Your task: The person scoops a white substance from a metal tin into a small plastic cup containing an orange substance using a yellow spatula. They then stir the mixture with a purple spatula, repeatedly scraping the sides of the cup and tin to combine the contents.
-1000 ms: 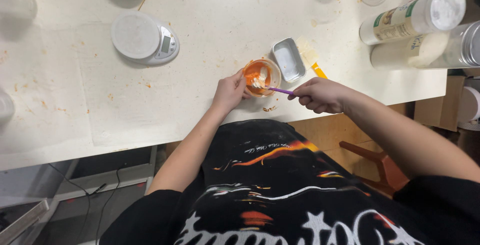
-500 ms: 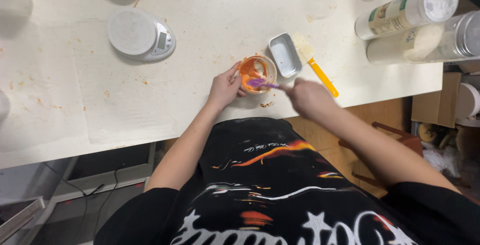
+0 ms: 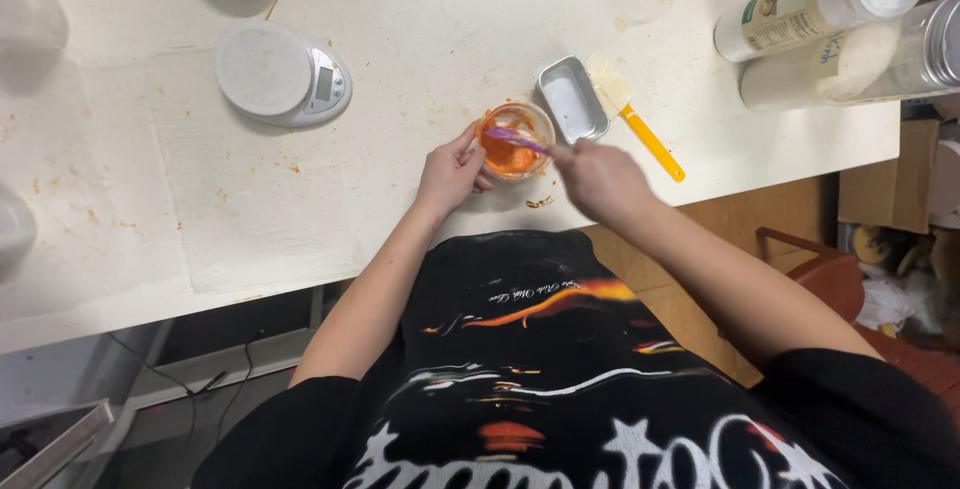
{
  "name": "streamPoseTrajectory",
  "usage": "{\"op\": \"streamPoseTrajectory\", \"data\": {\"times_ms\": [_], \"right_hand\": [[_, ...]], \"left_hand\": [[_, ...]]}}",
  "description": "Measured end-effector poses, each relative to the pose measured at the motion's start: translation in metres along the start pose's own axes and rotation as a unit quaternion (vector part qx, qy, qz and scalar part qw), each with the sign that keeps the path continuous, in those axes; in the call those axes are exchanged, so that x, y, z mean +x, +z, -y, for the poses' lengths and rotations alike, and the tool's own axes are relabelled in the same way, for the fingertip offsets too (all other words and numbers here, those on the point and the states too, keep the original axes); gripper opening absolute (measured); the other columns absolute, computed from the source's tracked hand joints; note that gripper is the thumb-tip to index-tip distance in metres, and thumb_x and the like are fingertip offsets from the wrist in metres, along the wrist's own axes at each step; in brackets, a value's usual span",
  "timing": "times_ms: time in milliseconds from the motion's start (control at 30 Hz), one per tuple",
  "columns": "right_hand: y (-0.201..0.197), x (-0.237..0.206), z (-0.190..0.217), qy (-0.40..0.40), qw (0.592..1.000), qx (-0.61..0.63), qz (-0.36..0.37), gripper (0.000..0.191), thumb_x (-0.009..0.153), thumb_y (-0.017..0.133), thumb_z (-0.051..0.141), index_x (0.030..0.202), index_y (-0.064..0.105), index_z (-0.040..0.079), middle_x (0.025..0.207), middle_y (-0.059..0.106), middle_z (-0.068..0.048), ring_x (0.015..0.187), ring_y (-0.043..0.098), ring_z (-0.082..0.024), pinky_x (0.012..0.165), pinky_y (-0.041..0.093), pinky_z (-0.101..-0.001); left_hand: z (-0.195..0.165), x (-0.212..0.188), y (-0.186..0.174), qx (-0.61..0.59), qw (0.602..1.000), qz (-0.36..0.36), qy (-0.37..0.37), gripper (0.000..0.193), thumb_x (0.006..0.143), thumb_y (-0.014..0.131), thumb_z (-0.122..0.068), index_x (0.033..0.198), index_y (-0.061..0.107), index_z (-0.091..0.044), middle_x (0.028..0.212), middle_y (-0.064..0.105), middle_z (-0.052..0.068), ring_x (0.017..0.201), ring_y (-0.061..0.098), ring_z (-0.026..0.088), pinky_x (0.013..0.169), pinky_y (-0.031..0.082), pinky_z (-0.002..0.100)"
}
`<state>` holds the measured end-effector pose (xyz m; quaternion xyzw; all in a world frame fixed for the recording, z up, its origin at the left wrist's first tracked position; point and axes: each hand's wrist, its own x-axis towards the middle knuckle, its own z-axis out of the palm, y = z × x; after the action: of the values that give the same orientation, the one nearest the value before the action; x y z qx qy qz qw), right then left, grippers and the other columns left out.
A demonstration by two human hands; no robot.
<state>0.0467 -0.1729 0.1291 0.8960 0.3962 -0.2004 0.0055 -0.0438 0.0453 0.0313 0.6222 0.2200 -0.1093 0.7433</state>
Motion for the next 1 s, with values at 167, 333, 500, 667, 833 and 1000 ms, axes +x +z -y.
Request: {"op": "streamPoseTrajectory", "data": {"times_ms": [167,333,500,667,833,1000], "right_hand": [[-0.001,-0.006,-0.004,0.013,0.999,0.021,0.036,0.031,0.096,0.053,0.022,0.120,0.072,0.019,0.079,0.065,-0.017,0.070,0.067,-0.037,0.062,0.053,-0.0513],[-0.001,-0.003,0.003,0.017,1.000,-0.017,-0.020,0.034,0.101,0.048,0.017,0.127,0.070,0.017,0.083,0.065,-0.019,0.069,0.067,-0.038,0.060,0.053,-0.0511],[-0.012,-0.007,0.005,0.044,0.995,-0.030,0.082,0.031,0.100,0.048,0.023,0.121,0.071,0.020,0.083,0.066,-0.017,0.071,0.068,-0.036,0.063,0.054,-0.0513],[-0.018,0.001,0.013,0.014,0.998,-0.030,0.046,0.033,0.101,0.049,0.021,0.126,0.069,0.018,0.081,0.065,-0.018,0.070,0.067,-0.037,0.062,0.054,-0.0506],[-0.034,0.006,0.008,0.019,0.996,-0.036,0.084,0.029,0.103,0.049,0.026,0.118,0.072,0.019,0.076,0.064,-0.018,0.071,0.067,-0.037,0.064,0.054,-0.0508],[-0.029,0.015,0.002,0.063,0.990,-0.047,0.117,0.026,0.100,0.050,0.020,0.111,0.074,0.014,0.080,0.070,-0.018,0.074,0.069,-0.038,0.066,0.054,-0.0521]], "left_hand": [[0.000,0.001,-0.001,0.003,1.000,0.013,-0.019,0.057,0.102,0.049,-0.014,0.158,0.039,-0.017,0.076,0.075,0.007,0.058,0.070,0.013,0.057,0.059,0.026],[0.001,0.004,-0.001,-0.015,0.999,0.025,-0.027,0.058,0.103,0.049,-0.016,0.160,0.035,-0.018,0.076,0.073,0.009,0.058,0.070,0.014,0.056,0.059,0.027],[0.000,0.004,-0.001,-0.009,0.999,0.032,-0.012,0.060,0.102,0.049,-0.014,0.161,0.034,-0.017,0.077,0.074,0.010,0.059,0.071,0.015,0.058,0.059,0.028],[-0.003,0.003,-0.002,-0.019,0.998,0.043,-0.035,0.065,0.102,0.047,-0.014,0.163,0.025,-0.020,0.078,0.074,0.012,0.059,0.072,0.016,0.059,0.060,0.029],[-0.006,0.004,-0.004,-0.053,0.996,0.068,-0.036,0.068,0.102,0.045,-0.013,0.164,0.018,-0.018,0.079,0.075,0.014,0.058,0.072,0.018,0.057,0.061,0.030],[-0.008,0.005,-0.001,-0.032,0.997,0.065,-0.012,0.064,0.104,0.042,-0.013,0.163,0.020,-0.011,0.078,0.074,0.016,0.059,0.073,0.020,0.058,0.061,0.032]]}}
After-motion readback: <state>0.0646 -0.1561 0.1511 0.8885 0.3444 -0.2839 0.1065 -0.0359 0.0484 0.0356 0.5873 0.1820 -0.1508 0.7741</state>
